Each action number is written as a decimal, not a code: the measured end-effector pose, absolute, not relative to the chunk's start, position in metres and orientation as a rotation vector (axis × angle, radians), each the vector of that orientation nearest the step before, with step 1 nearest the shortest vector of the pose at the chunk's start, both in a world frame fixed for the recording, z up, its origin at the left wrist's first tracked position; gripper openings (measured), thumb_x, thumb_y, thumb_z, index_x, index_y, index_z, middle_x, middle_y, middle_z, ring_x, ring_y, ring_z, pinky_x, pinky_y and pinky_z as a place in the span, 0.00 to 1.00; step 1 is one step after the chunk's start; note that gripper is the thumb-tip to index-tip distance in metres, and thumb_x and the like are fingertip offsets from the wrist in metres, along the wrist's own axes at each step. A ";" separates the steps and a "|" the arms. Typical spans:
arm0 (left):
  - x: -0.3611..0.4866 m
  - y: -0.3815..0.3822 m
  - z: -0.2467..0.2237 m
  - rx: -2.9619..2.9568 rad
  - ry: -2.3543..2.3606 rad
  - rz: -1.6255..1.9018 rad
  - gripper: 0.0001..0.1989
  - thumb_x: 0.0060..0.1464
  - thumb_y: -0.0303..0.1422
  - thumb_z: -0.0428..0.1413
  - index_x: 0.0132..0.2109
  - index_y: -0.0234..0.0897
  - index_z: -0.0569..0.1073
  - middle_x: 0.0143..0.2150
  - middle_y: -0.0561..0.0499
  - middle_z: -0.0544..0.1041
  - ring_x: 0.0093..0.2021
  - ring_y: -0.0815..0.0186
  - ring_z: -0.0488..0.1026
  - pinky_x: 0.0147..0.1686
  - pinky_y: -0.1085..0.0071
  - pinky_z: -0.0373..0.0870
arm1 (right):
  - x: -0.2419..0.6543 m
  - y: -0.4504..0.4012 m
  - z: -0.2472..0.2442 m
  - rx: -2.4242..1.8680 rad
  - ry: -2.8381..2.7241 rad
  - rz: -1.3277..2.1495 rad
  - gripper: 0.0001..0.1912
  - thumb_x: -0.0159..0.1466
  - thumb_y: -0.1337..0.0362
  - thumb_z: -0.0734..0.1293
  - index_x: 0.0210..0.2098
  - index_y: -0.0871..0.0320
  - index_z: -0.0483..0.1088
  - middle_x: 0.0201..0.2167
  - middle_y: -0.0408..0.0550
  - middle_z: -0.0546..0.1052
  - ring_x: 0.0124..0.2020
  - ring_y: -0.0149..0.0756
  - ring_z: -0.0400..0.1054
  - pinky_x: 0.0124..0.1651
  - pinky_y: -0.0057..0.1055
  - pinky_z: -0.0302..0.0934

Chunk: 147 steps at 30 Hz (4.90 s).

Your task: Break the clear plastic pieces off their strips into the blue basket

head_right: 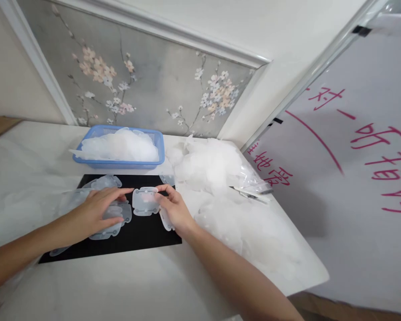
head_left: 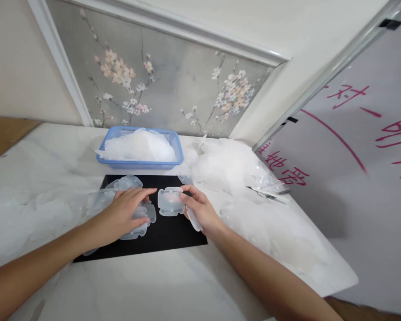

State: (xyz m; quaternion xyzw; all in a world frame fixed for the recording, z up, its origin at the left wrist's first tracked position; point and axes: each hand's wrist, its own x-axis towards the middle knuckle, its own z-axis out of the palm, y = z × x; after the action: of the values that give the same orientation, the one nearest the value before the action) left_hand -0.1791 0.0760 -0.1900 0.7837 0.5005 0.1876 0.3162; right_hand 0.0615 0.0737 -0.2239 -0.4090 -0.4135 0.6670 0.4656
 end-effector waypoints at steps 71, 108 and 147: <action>-0.163 0.075 -0.173 1.096 1.037 0.832 0.19 0.42 0.29 0.64 0.44 0.41 0.72 0.44 0.50 0.77 0.43 0.60 0.78 0.36 0.70 0.68 | 0.059 0.062 -0.233 -0.960 -1.782 1.125 0.25 0.67 0.64 0.62 0.63 0.49 0.57 0.38 0.43 0.79 0.23 0.29 0.64 0.26 0.28 0.63; -0.187 0.084 -0.160 1.670 1.196 0.325 0.11 0.52 0.43 0.61 0.31 0.41 0.75 0.26 0.53 0.72 0.27 0.63 0.67 0.26 0.71 0.62 | 0.065 0.079 -0.223 -1.096 -1.135 1.633 0.20 0.55 0.49 0.74 0.38 0.55 0.69 0.21 0.38 0.73 0.16 0.27 0.61 0.21 0.26 0.52; -0.175 0.080 -0.155 0.944 1.055 0.610 0.24 0.55 0.54 0.59 0.48 0.40 0.76 0.41 0.46 0.83 0.35 0.59 0.81 0.39 0.64 0.75 | 0.063 0.062 -0.223 -0.953 -1.854 0.810 0.13 0.63 0.69 0.68 0.46 0.50 0.72 0.54 0.53 0.72 0.36 0.37 0.71 0.36 0.37 0.71</action>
State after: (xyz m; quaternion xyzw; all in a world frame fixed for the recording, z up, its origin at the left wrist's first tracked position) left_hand -0.1749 0.0798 -0.1545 0.4267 0.4767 0.2759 0.7173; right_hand 0.0628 0.0619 -0.2225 -0.3831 -0.7457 0.3256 0.4373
